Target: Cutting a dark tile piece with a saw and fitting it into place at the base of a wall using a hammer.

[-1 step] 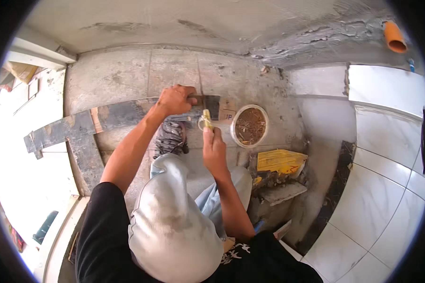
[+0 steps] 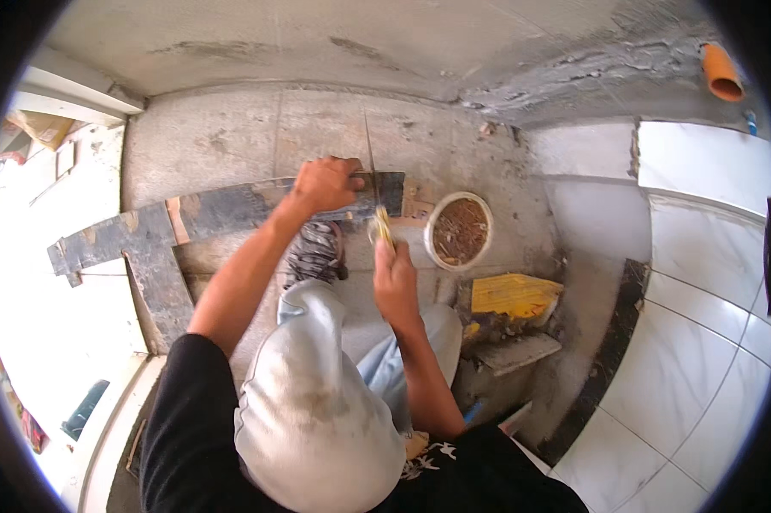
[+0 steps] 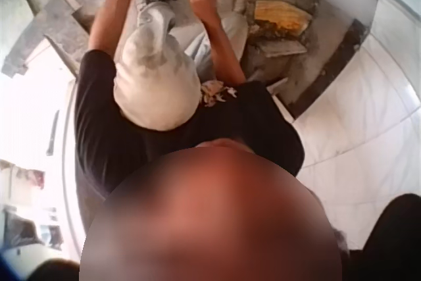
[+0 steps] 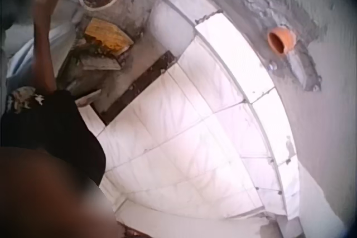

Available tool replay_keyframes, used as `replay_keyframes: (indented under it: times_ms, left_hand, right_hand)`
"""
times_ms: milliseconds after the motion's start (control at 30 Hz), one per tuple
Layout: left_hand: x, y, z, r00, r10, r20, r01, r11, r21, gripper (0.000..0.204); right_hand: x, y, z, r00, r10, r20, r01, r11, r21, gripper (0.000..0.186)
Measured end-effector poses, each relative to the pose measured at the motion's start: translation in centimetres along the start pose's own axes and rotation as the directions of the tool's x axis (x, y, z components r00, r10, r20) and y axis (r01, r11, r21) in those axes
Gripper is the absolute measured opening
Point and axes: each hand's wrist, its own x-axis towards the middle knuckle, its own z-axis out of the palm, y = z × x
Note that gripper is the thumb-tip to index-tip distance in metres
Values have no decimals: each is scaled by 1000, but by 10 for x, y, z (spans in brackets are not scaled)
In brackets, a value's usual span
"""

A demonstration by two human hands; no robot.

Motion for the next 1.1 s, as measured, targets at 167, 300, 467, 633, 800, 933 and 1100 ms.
replay_keyframes:
  times_ms: [167, 300, 467, 633, 800, 933, 1100]
  left_hand:
    - [9, -16, -10, 999, -7, 41, 10, 998, -58, 29]
    - [7, -30, 0, 1000, 2, 0, -2, 1000, -13, 28]
    - [-2, 2, -25, 999, 20, 33, -20, 1000, 9, 30]
    - [9, -23, 4, 997, 25, 79, -24, 1000, -14, 32]
    - [-1, -24, -7, 1000, -2, -6, 2, 1000, -13, 26]
    - [-4, -6, -7, 997, 64, -48, -68, 993, -97, 23]
    - [-3, -19, -2, 995, 68, -68, -73, 994, -82, 24]
  right_hand:
    - [-66, 1, -18, 982, 176, 69, -174, 984, -36, 43]
    - [-96, -8, -42, 940, 325, 102, -318, 945, -78, 43]
    - [0, 12, 1, 999, 22, 39, -16, 991, -132, 43]
    - [20, 29, 26, 1000, 10, -29, -10, 1000, -6, 39]
    - [-102, 41, -19, 983, 185, 11, -184, 982, -38, 37]
    - [-25, 41, 1, 998, 59, -14, -61, 988, -141, 39]
    - [25, 34, 30, 993, -110, -50, 111, 993, 27, 39]
